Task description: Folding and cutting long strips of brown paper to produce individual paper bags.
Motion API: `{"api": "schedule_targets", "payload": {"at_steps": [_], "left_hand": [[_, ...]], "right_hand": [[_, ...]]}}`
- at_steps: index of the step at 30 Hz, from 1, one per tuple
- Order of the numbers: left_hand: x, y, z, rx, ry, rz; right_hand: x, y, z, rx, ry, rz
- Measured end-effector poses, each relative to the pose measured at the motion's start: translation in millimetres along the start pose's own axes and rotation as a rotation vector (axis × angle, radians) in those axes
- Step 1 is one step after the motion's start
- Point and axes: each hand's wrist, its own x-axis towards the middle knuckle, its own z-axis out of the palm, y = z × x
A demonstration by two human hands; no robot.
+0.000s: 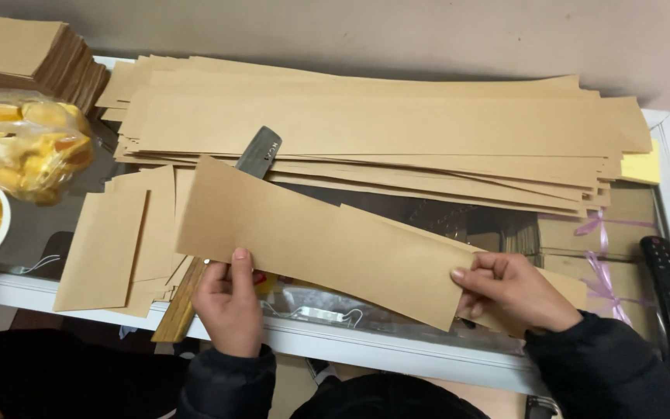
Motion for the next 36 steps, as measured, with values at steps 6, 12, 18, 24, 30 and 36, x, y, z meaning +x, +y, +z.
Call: {"api": "schedule_targets", "payload": {"at_steps": [6,12,18,24,30,36], "left_hand": [[-29,41,18,0.187,-0.371,0.817],[-89,15,57,0.42,-0.789,0.975],[-84,23,62,0.544,-0.786,1.072],[-89,20,67,0.64,-0.89,1.054],[-94,18,73,0.642,-0.898,1.023],[-70,21,70,0.721,-0.79,1.065]], "right_hand": [[7,1,17,0.036,0.122,0.028],[27,13,15,0.038,0.074,0.085],[23,4,14,0.072,0.056,0.116],[19,-5,15,0.137,0.026,0.145],[20,2,21,0.019,0.088,0.119],[27,10,16,0.001,0.085,0.127]]}}
